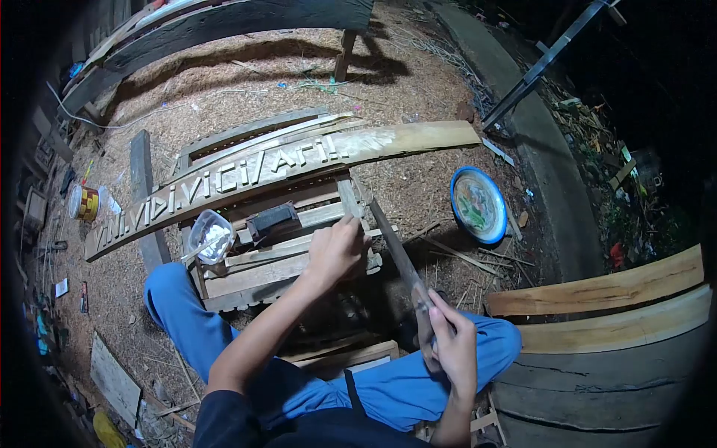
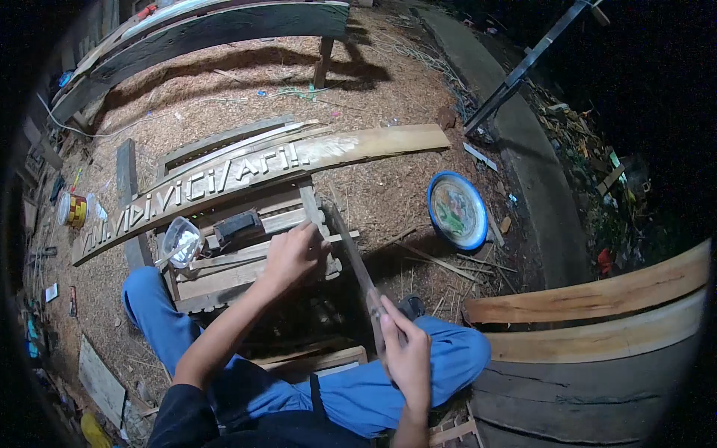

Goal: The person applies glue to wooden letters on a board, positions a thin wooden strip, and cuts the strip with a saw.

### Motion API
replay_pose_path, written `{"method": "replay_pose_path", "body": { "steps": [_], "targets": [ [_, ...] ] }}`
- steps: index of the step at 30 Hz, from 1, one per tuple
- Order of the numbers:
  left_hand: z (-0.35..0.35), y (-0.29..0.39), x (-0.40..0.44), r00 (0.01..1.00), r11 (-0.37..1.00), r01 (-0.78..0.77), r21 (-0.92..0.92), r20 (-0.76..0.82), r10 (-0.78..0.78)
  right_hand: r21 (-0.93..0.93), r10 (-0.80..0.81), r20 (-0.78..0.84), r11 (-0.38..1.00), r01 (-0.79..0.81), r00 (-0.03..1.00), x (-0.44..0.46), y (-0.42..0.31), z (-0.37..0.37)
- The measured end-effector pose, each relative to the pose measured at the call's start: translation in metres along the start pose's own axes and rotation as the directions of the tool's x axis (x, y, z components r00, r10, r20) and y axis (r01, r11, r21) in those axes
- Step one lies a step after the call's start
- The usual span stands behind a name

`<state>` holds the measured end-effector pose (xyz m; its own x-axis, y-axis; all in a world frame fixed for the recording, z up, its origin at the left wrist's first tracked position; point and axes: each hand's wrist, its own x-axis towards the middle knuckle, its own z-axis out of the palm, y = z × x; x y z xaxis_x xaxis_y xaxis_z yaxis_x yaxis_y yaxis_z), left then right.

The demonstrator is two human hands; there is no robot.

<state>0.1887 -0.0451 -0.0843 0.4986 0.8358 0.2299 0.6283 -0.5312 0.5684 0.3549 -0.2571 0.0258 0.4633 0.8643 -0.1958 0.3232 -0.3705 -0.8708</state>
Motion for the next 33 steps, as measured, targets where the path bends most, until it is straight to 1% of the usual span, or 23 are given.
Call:
{"method": "replay_pose_path", "body": {
  "steps": [1, 2, 4, 5, 6, 8, 10, 12, 13, 14, 16, 18, 20, 22, 25, 26, 28, 30, 31, 32, 33],
  "targets": [
    [0.001, 0.002, -0.001, 1.0, 1.0, 0.005, 0.011, -0.001, -0.005, 0.033, 0.134, 0.004, 0.99, -0.134, 0.991, -0.005, -0.008, -0.003],
    [0.005, 0.003, 0.0, 1.0, 1.0, 0.002, 0.005, -0.008, -0.002, 0.028, 0.128, -0.001, 0.991, -0.128, 0.992, -0.004, -0.009, -0.003],
    [0.009, 0.003, 0.002, 0.999, 0.997, -0.032, 0.064, -0.011, 0.033, -0.059, 0.004, -0.032, 0.998, -0.006, 0.999, 0.0, -0.011, 0.0],
    [0.011, 0.001, 0.001, 0.999, 0.997, -0.037, 0.063, -0.008, 0.037, -0.097, -0.075, -0.027, 0.993, 0.072, 0.997, 0.002, -0.015, -0.002],
    [0.008, 0.002, 0.001, 1.0, 0.998, -0.022, 0.05, -0.013, 0.023, -0.094, -0.069, -0.031, 0.993, 0.065, 0.997, 0.002, -0.017, -0.005],
    [0.007, 0.002, 0.0, 1.0, 0.999, -0.017, 0.04, -0.021, 0.018, -0.019, 0.034, 0.029, 0.999, -0.033, 0.999, 0.002, -0.021, -0.013],
    [0.009, -0.003, 0.0, 0.999, 1.0, -0.025, 0.013, -0.04, 0.025, -0.004, 0.047, 0.05, 0.999, -0.046, 0.998, 0.004, -0.019, -0.015],
    [0.009, -0.004, 0.001, 0.999, 1.0, -0.026, -0.002, -0.043, 0.026, 0.044, -0.028, 0.018, 0.999, 0.027, 0.999, 0.012, -0.013, -0.002],
    [0.006, -0.002, 0.001, 1.0, 1.0, -0.01, -0.012, -0.029, 0.009, -0.019, -0.171, -0.01, 0.985, 0.171, 0.985, 0.025, -0.014, 0.014],
    [0.005, -0.001, 0.0, 1.0, 1.0, 0.003, -0.019, -0.01, -0.003, 0.022, -0.111, -0.03, 0.993, 0.112, 0.993, 0.04, 0.001, 0.031],
    [0.006, 0.0, 0.001, 1.0, 1.0, -0.007, -0.008, -0.021, 0.006, -0.001, -0.085, -0.016, 0.996, 0.085, 0.996, 0.047, -0.016, 0.034],
    [0.006, 0.0, -0.003, 0.999, 1.0, -0.002, -0.004, -0.034, 0.002, 0.045, -0.107, 0.007, 0.993, 0.106, 0.994, 0.046, -0.009, 0.022],
    [0.003, 0.002, 0.0, 0.999, 0.999, 0.045, -0.016, -0.009, -0.046, 0.043, -0.053, 0.065, 0.998, 0.05, 0.996, 0.034, -0.016, 0.001],
    [0.003, 0.004, 0.0, 0.998, 0.998, 0.053, -0.015, -0.02, -0.054, 0.005, -0.056, 0.064, 0.998, 0.056, 0.996, 0.029, -0.017, -0.007],
    [0.004, 0.007, -0.001, 0.998, 0.998, 0.062, -0.002, 0.02, -0.062, -0.014, -0.146, -0.013, 0.989, 0.146, 0.989, 0.055, -0.005, 0.032],
    [0.005, 0.008, -0.002, 0.999, 0.999, 0.052, 0.005, 0.004, -0.052, 0.08, -0.127, -0.024, 0.988, 0.129, 0.992, 0.063, -0.008, 0.045],
    [0.001, 0.005, 0.003, 0.999, 0.999, 0.037, 0.021, -0.03, -0.036, -0.039, -0.081, 0.012, 0.996, 0.081, 0.997, 0.065, -0.012, 0.036],
    [0.0, 0.005, 0.0, 0.999, 1.0, -0.007, 0.017, -0.041, 0.007, 0.012, -0.064, 0.056, 0.998, 0.064, 0.996, 0.055, -0.016, 0.013],
    [0.003, 0.008, 0.0, 0.999, 0.999, 0.028, 0.018, -0.017, -0.028, 0.048, -0.078, 0.086, 0.996, 0.074, 0.993, 0.049, -0.018, 0.002],
    [0.004, 0.007, 0.001, 0.999, 0.999, 0.03, 0.013, -0.022, -0.029, 0.019, -0.045, 0.079, 0.999, 0.044, 0.996, 0.043, -0.021, -0.005],
    [0.005, 0.005, 0.0, 0.999, 1.0, 0.012, -0.003, -0.042, -0.012, -0.016, -0.074, 0.069, 0.997, 0.075, 0.995, 0.044, -0.02, -0.003]
  ]
}}
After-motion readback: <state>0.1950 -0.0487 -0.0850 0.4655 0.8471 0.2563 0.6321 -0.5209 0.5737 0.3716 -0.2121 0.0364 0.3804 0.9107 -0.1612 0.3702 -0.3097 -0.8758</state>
